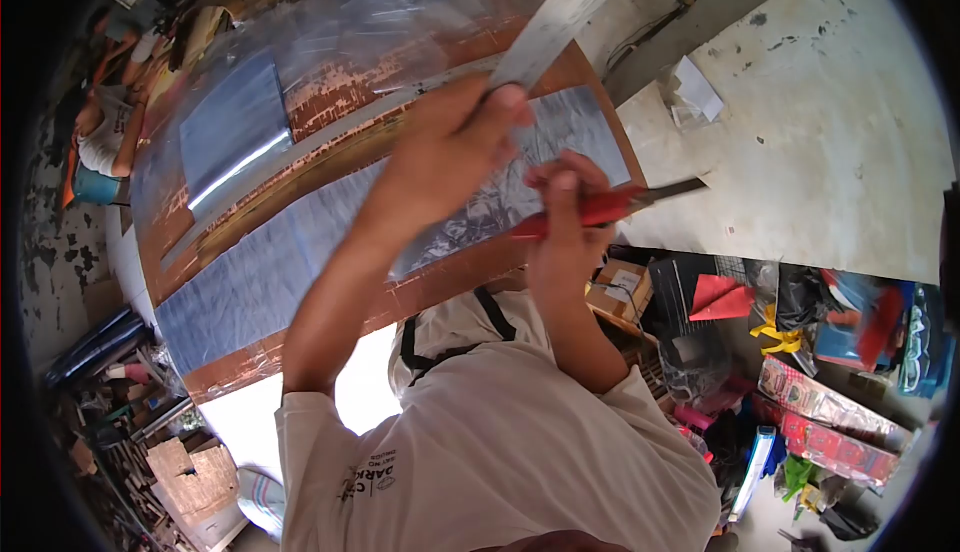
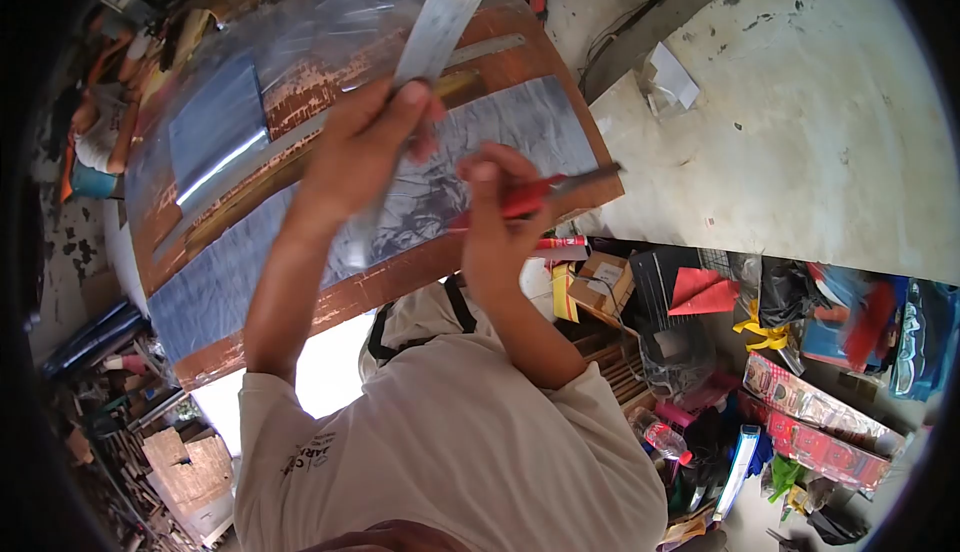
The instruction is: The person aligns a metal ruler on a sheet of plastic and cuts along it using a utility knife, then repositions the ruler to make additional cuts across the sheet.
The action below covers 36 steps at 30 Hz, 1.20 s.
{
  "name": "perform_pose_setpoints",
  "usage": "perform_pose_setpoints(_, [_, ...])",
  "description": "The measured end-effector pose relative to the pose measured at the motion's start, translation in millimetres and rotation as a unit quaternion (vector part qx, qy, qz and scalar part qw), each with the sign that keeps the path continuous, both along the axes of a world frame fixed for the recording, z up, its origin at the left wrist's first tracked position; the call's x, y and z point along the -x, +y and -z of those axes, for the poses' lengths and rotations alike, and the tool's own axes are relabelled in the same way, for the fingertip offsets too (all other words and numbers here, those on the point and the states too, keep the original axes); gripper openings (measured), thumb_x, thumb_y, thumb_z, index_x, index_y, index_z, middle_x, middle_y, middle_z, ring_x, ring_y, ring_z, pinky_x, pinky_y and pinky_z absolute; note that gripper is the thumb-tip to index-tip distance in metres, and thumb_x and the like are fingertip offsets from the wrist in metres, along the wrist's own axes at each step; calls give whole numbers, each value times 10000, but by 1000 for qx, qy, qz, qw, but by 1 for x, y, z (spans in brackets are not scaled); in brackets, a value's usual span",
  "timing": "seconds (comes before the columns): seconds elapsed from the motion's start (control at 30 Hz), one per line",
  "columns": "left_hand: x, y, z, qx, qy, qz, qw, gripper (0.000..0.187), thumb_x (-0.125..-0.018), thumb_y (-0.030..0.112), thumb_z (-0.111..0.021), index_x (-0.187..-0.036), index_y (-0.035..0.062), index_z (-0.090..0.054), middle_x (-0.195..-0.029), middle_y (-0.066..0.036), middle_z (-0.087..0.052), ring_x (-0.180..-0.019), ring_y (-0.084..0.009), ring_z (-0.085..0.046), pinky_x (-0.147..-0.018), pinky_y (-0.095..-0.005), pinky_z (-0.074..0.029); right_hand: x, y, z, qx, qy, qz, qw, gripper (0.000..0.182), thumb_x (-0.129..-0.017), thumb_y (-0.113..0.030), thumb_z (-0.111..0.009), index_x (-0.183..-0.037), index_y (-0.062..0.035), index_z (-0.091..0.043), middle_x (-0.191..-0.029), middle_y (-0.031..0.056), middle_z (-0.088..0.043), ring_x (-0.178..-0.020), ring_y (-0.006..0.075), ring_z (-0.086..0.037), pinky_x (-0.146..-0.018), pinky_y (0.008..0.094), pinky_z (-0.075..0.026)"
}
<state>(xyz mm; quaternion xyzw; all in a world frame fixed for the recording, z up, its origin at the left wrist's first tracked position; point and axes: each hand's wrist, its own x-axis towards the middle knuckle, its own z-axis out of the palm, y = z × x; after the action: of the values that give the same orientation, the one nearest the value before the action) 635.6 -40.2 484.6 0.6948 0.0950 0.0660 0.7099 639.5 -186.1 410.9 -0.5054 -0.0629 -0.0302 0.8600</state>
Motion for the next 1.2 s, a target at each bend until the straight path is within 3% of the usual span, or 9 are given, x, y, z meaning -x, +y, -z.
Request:
perform_pose_setpoints(0.1, [26, 36, 5, -141, 44, 18, 989, 383, -1045, 373, -553, -938, 17, -642, -722, 16, -581, -564, -66, -492, -516, -245, -418, -12, -45, 9, 23, 63, 80, 995, 212, -983, -151, -678, -1124, -4, -621, -879, 42, -625, -755, 106, -582, -700, 264, -485])
perform_pose_setpoints(0.23, [71, 65, 64, -352, 48, -13, 935, 354, -963, 273, -665, -773, -24, -632, -602, -131, -536, -522, -210, -506, -531, -371, -410, -36, -109, 63, 142, 125, 146, 971, 173, -972, -135, -672, -1085, -6, -650, -816, 3, -573, -707, 78, -509, -629, 248, -410])
perform_pose_setpoints(0.3, [87, 67, 96, -350, 91, -8, 932, 347, -943, 270, -687, -759, -20, -636, -594, -150, -548, -512, -244, -514, -531, -378, -413, -53, -141, 100, 266, 79, 201, 940, 153, -955, -122, -672, -1053, -6, -678, -776, -29, -554, -648, 58, -449, -576, 235, -355])
perform_pose_setpoints(0.33, [95, 67, 111, -352, 131, -5, 927, 341, -923, 267, -709, -746, -16, -641, -586, -169, -559, -501, -279, -522, -531, -386, -416, -60, -150, 110, 283, 49, 205, 936, 166, -944, -119, -691, -1055, 4, -703, -694, -61, -505, -527, 17, -376, -460, 218, -239])
perform_pose_setpoints(0.6, [104, 43, 176, -426, 175, 2, 888, 221, -866, 235, -744, -830, 33, -665, -598, -163, -603, -564, -356, -617, -566, -426, -466, -131, -197, 163, 527, -36, 153, 835, 185, -904, -76, -675, -1052, 16, -738, -667, -82, -465, -610, 29, -395, -535, 229, -310])
perform_pose_setpoints(0.73, [85, 24, 193, -389, 171, 3, 905, 196, -867, 215, -734, -975, 72, -655, -605, -138, -621, -600, -355, -643, -589, -431, -485, -178, -202, 172, 598, -36, 56, 798, 295, -814, -247, -762, -948, 11, -715, -708, 176, -660, -641, 298, -651, -656, 388, -510])
perform_pose_setpoints(0.83, [75, 14, 203, -419, 142, 14, 897, 222, -872, 210, -728, -1041, 94, -642, -746, -120, -668, -642, -341, -663, -604, -436, -506, -202, -199, 175, 615, -67, 6, 785, 296, -809, -263, -771, -940, -3, -714, -740, 186, -683, -674, 342, -672, -672, 423, -518])
perform_pose_setpoints(1.03, [66, -8, 216, -499, 46, -8, 865, 207, -887, 215, -719, -1068, 125, -672, -1026, -68, -629, -715, -280, -685, -611, -412, -545, -227, -198, 166, 625, -55, -99, 772, 273, -796, -268, -785, -923, -31, -742, -726, 162, -693, -687, 313, -682, -674, 390, -525])
perform_pose_setpoints(1.2, [65, -25, 217, -544, 66, -27, 836, 205, -884, 229, -732, -1069, 157, -682, -977, -50, -592, -670, -266, -666, -580, -410, -537, -229, -194, 164, 579, -53, -139, 802, 216, -807, -228, -768, -906, -36, -749, -743, 150, -708, -693, 271, -692, -686, 363, -525])
